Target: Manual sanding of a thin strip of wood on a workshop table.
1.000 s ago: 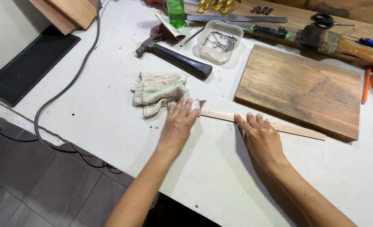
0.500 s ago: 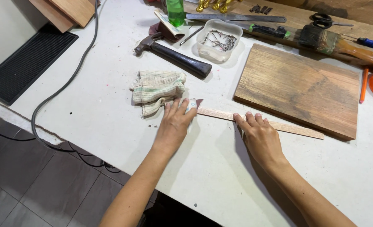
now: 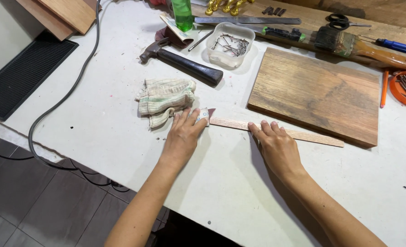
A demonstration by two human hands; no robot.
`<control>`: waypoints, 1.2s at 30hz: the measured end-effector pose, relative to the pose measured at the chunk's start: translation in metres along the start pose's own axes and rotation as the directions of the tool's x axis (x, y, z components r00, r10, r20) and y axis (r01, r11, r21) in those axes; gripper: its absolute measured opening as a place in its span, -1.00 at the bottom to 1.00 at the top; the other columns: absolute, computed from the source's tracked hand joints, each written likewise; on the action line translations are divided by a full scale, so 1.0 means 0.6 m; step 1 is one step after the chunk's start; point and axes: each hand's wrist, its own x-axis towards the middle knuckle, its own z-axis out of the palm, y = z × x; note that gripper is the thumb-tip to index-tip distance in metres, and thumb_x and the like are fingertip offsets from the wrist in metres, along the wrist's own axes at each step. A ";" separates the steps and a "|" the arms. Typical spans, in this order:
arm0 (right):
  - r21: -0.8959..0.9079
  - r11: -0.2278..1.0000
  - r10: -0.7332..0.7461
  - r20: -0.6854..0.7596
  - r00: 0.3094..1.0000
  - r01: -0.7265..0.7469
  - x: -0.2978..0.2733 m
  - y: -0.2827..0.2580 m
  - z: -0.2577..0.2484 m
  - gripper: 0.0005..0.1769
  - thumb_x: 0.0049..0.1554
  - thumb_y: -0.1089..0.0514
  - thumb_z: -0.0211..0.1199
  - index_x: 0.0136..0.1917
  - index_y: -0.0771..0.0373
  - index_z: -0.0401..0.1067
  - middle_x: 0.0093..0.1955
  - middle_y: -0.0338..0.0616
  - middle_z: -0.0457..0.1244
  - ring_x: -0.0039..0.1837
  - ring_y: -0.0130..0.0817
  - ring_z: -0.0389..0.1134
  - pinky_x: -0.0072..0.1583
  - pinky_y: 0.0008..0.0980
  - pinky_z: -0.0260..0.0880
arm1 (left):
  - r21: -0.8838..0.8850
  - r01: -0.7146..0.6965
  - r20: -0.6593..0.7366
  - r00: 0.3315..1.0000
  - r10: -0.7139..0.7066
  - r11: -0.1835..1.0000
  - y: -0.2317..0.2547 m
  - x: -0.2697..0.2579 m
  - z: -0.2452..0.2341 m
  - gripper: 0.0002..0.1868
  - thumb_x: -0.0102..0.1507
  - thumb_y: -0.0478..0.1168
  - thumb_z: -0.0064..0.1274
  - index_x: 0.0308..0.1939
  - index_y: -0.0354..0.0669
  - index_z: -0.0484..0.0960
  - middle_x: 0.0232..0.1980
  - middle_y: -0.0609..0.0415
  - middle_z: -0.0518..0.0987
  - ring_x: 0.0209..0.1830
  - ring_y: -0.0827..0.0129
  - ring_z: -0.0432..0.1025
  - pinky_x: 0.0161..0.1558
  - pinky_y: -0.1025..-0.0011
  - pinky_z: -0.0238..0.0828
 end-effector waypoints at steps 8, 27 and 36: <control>-0.015 1.000 0.006 -0.007 1.000 -0.006 0.001 -0.008 -0.006 -0.44 0.15 0.35 0.11 0.38 -0.04 0.44 0.32 0.07 0.33 0.31 0.09 0.38 0.28 0.01 0.46 | 0.009 -0.110 0.003 0.994 0.110 0.994 0.098 0.024 0.042 -0.76 0.36 -0.35 -0.10 0.06 -0.06 0.59 0.42 -0.14 0.42 0.48 -0.10 0.20 0.44 -0.12 0.06; 0.101 0.994 0.046 -0.065 0.997 -0.040 -0.009 0.003 0.003 -0.52 0.17 0.29 0.18 0.36 0.07 0.47 0.32 0.01 0.33 0.36 0.00 0.35 0.37 -0.03 0.36 | -0.021 -0.163 0.016 0.986 0.163 0.986 0.128 0.031 0.054 -0.71 0.31 -0.26 -0.01 0.10 -0.03 0.63 0.36 -0.10 0.47 0.45 -0.07 0.25 0.43 -0.09 0.14; 0.094 0.995 0.042 -0.077 0.996 -0.034 -0.013 0.015 0.018 -0.57 0.22 0.34 0.16 0.30 0.04 0.50 0.33 -0.07 0.34 0.35 -0.06 0.37 0.39 -0.08 0.38 | 0.085 -0.023 -0.025 0.999 0.025 0.996 0.035 0.012 0.039 -0.71 0.35 -0.31 -0.05 0.09 0.07 0.64 0.36 -0.05 0.49 0.43 -0.01 0.32 0.42 -0.06 0.21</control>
